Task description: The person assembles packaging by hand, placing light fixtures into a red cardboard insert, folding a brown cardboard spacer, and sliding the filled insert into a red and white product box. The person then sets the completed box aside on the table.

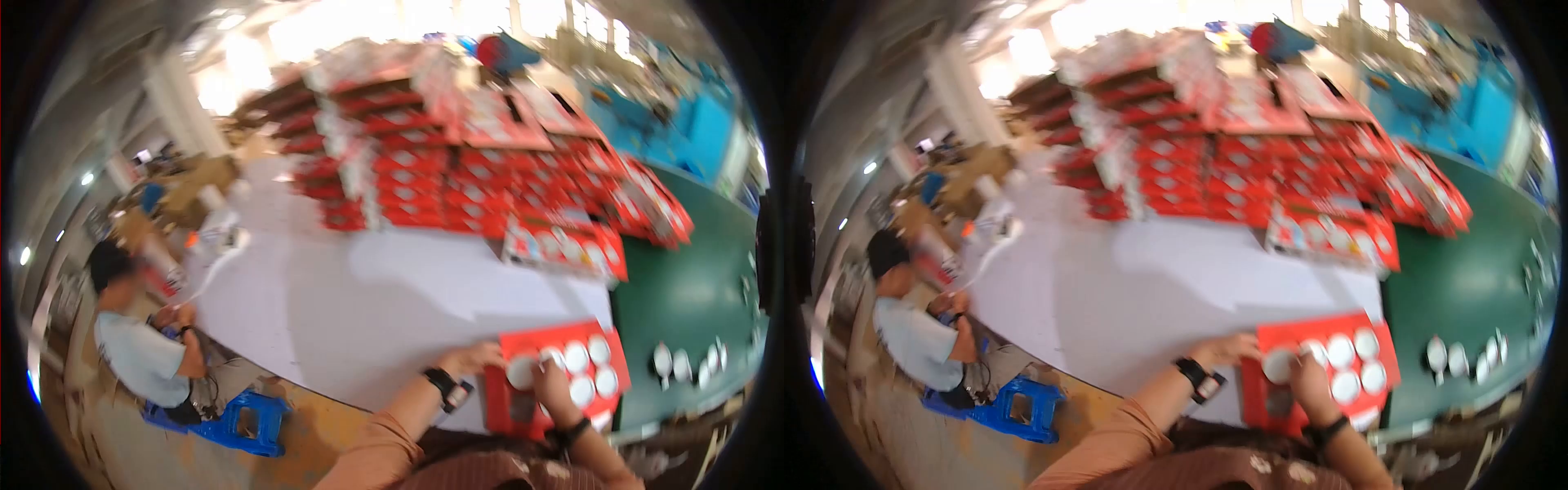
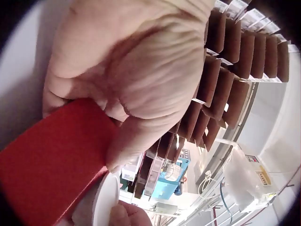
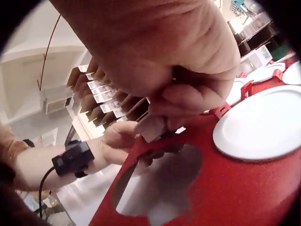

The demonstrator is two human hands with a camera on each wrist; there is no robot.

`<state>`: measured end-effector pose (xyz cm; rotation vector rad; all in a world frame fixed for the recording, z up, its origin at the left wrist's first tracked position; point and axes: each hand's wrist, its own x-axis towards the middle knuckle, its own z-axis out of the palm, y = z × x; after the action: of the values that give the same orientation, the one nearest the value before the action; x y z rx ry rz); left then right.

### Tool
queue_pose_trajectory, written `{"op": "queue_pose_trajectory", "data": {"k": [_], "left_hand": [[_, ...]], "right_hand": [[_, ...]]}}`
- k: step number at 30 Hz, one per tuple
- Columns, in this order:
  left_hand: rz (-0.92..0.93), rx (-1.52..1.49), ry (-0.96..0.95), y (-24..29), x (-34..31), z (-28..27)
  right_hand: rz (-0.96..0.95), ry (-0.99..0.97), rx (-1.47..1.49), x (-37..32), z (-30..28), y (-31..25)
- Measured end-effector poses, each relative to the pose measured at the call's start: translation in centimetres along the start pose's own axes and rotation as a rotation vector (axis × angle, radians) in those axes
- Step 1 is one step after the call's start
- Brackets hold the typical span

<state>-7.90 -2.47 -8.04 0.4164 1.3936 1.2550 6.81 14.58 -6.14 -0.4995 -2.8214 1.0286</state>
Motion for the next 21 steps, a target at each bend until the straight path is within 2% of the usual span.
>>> {"op": "queue_pose_trajectory", "data": {"k": [1,3,7,9,10,11,12,13,14,15,16,17,19,21], "left_hand": [[0.067,-0.072,-0.093,-0.8,0.7,-0.6],[0.100,-0.182,-0.117,-1.5,1.9,-0.7],[0.102,-0.124,-0.101,-0.5,1.2,-0.6],[0.078,0.018,0.017,0.9,-1.5,0.6],[0.165,0.113,-0.042,0.2,-0.9,-0.2],[0.140,0.132,-0.022,-0.9,-0.4,-0.9],[0.434,0.653,-0.023,-6.0,3.0,-4.0],[0.395,0.320,-0.110,-2.6,0.0,-1.6],[0.571,0.402,-0.162,-4.8,2.6,-2.6],[0.881,0.639,-0.150,-4.8,2.4,-2.9],[0.222,-0.060,-0.132,-2.9,1.3,-0.9],[0.124,-0.127,-0.127,-2.0,0.5,-0.4],[0.008,-0.050,-0.031,-0.2,-1.0,0.1],[-0.005,-0.043,-0.059,-0.7,-0.4,-0.4]], "right_hand": [[0.039,-0.010,-0.029,-0.1,0.0,-0.3],[0.119,-0.045,-0.147,-0.3,-0.5,-2.0],[0.118,-0.043,-0.197,0.2,0.7,-0.8],[0.036,0.007,-0.016,0.4,1.7,1.1],[-0.003,0.002,0.059,0.1,0.7,-0.4],[0.189,-0.106,0.306,-0.4,-0.6,-1.6],[-0.041,0.003,0.131,-0.1,1.1,1.8],[0.046,-0.059,0.089,-0.4,0.5,1.3],[0.041,-0.062,0.082,-0.7,0.2,1.2],[0.085,-0.042,0.088,-0.8,0.7,1.3],[0.094,-0.020,0.139,-0.8,1.4,1.7],[0.067,-0.033,0.276,-0.5,1.9,2.2],[0.296,-0.124,0.460,-0.6,1.1,-0.1],[0.289,-0.094,0.408,-0.8,1.4,-0.3]]}}
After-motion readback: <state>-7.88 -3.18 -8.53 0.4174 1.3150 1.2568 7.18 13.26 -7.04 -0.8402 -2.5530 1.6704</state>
